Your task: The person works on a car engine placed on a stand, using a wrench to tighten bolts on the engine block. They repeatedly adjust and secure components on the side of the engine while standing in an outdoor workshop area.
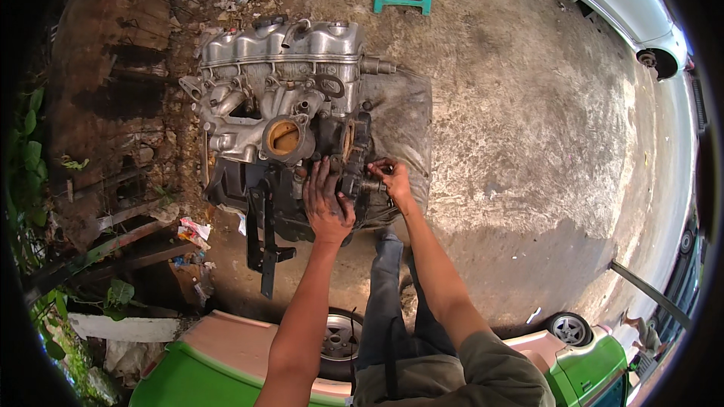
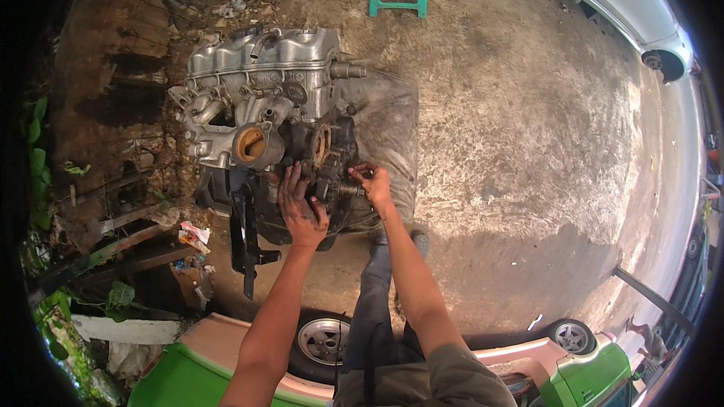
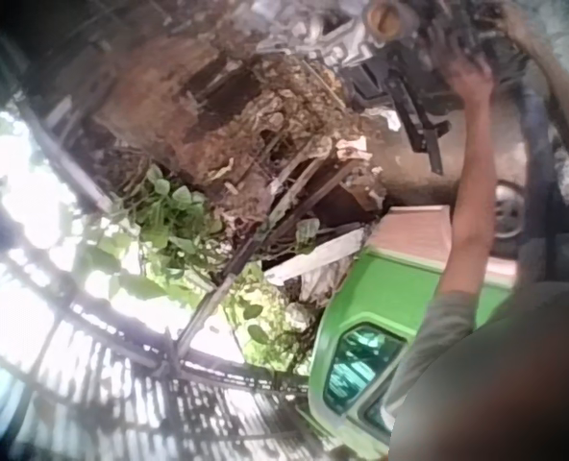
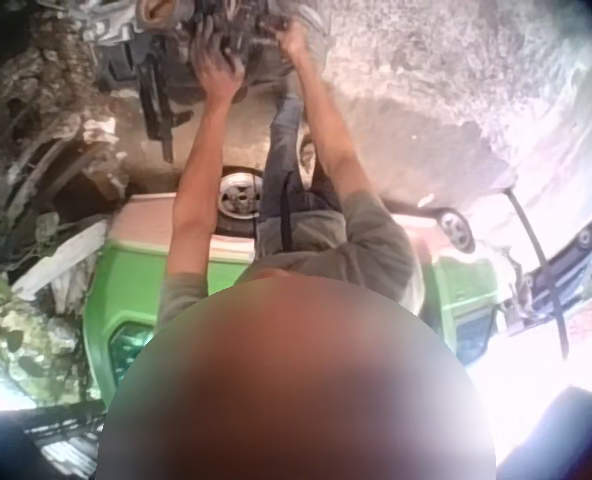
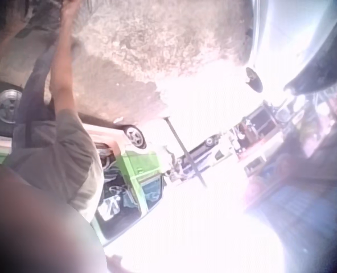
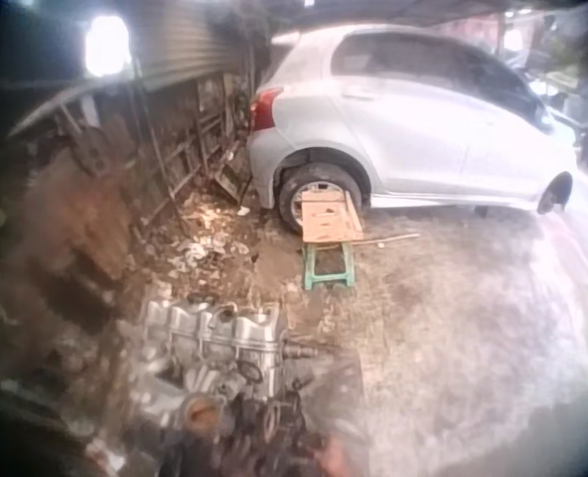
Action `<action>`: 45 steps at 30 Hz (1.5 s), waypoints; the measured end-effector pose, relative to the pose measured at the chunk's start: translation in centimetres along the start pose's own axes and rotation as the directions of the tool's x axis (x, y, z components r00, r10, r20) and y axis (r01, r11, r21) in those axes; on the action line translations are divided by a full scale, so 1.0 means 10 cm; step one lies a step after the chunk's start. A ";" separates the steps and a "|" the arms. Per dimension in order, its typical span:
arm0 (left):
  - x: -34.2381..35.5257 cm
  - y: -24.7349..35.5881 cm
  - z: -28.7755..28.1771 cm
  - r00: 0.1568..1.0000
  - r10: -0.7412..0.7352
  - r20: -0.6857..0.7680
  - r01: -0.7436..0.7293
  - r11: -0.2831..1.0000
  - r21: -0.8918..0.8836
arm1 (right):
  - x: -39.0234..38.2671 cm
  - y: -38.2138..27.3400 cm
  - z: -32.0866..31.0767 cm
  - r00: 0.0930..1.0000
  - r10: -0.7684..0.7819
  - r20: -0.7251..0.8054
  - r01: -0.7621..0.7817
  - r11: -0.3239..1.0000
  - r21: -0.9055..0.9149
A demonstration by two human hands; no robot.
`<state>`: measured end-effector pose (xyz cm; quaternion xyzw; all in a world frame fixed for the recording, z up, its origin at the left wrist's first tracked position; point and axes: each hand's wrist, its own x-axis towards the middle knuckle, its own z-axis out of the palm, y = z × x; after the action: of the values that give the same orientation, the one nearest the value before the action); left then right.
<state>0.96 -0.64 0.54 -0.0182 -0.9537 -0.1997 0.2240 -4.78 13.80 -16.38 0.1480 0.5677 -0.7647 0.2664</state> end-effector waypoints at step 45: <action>-0.01 -0.01 0.01 1.000 -0.021 0.005 0.021 0.999 0.037 | -0.06 -0.23 -0.01 0.995 0.043 0.088 -0.048 0.997 0.056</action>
<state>1.03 -0.66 0.43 -0.0047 -0.9580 -0.1843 0.2198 -5.59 14.56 -14.31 0.1353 0.5297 -0.7802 0.3038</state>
